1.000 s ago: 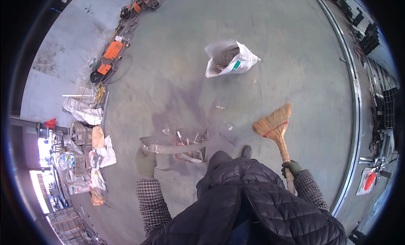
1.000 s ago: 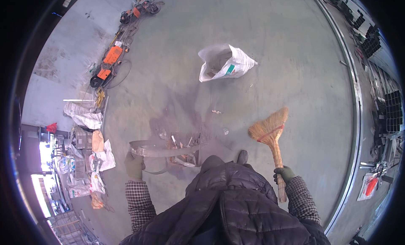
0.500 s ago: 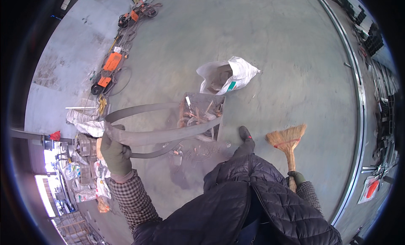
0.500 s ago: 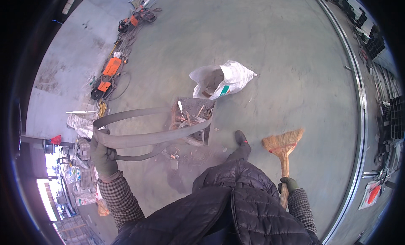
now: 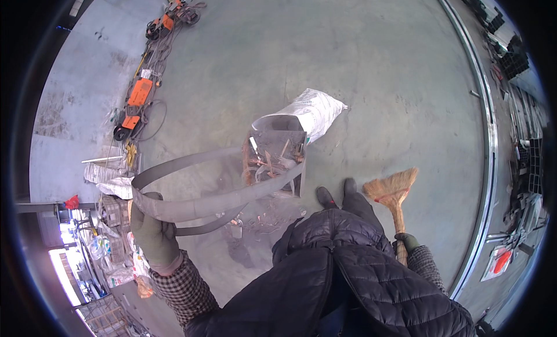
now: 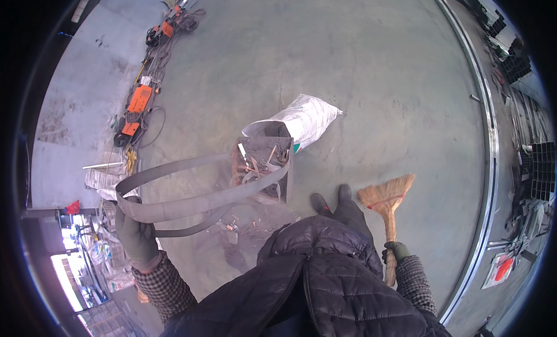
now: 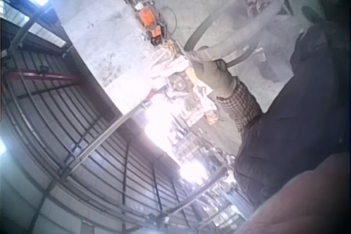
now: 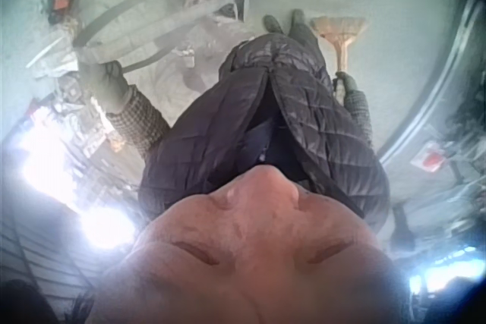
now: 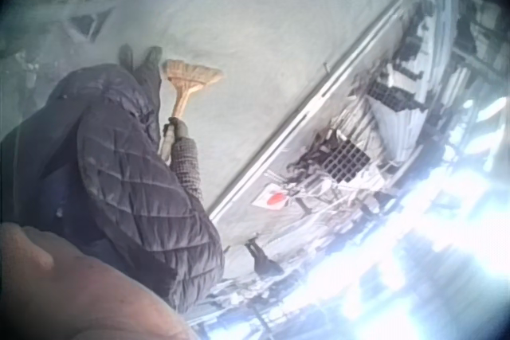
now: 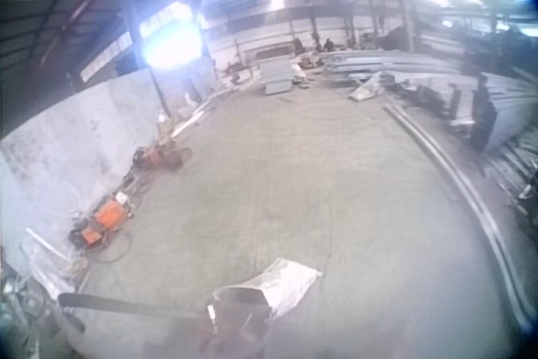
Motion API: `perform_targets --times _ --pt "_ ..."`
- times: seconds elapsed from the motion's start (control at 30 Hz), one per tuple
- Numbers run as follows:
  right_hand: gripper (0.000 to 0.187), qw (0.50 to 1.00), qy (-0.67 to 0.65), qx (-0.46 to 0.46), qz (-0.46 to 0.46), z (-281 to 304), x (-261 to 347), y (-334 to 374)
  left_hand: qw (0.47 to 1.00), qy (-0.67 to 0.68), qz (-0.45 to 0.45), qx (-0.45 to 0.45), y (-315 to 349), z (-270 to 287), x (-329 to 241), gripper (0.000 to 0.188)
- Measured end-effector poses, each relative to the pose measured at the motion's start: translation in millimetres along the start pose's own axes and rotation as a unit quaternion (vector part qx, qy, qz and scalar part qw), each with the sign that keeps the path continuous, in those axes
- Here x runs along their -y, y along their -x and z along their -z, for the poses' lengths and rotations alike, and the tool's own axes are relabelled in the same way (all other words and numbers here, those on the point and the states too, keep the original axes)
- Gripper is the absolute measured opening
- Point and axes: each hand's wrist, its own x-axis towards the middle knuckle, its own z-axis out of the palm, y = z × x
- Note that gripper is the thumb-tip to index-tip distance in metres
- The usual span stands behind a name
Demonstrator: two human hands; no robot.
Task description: The person sweeps debris on a concrete floor using a broom and dustpan, then pours the collected debris into a white sack. The person repeats this cycle multiple times, sweeping different areas and transferring the debris into the sack.
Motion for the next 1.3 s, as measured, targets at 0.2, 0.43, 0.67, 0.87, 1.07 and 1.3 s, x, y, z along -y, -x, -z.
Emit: perform_targets --times 0.2,0.43,0.67,0.87,1.07,1.3 --pt "0.029 0.999 0.048 0.002 -0.006 18.5 84.4 -22.6 0.999 -0.033 -0.006 -0.02 -2.1 -38.9 -4.5 0.02" --pt "0.029 0.995 0.094 0.02 0.0 14.8 147.4 -35.1 0.995 -0.086 0.036 -0.026 -5.3 -73.6 1.7 0.024" --pt "0.03 0.991 0.128 0.028 -0.006 7.1 169.6 -24.9 0.99 -0.136 0.046 -0.01 -4.4 -79.6 -10.5 0.025" --pt "0.03 0.991 0.125 0.048 -0.025 3.8 167.9 -28.3 0.981 -0.191 0.027 -0.001 -27.0 -79.2 -20.5 0.027" --pt "0.031 0.992 0.116 0.048 -0.028 1.4 167.1 -29.1 0.972 -0.214 0.09 0.038 -80.2 -88.2 -22.7 0.024" --pt "0.031 0.993 0.113 0.022 -0.015 1.4 173.1 -20.1 0.962 -0.208 0.117 0.135 -122.3 -112.1 0.5 0.02"
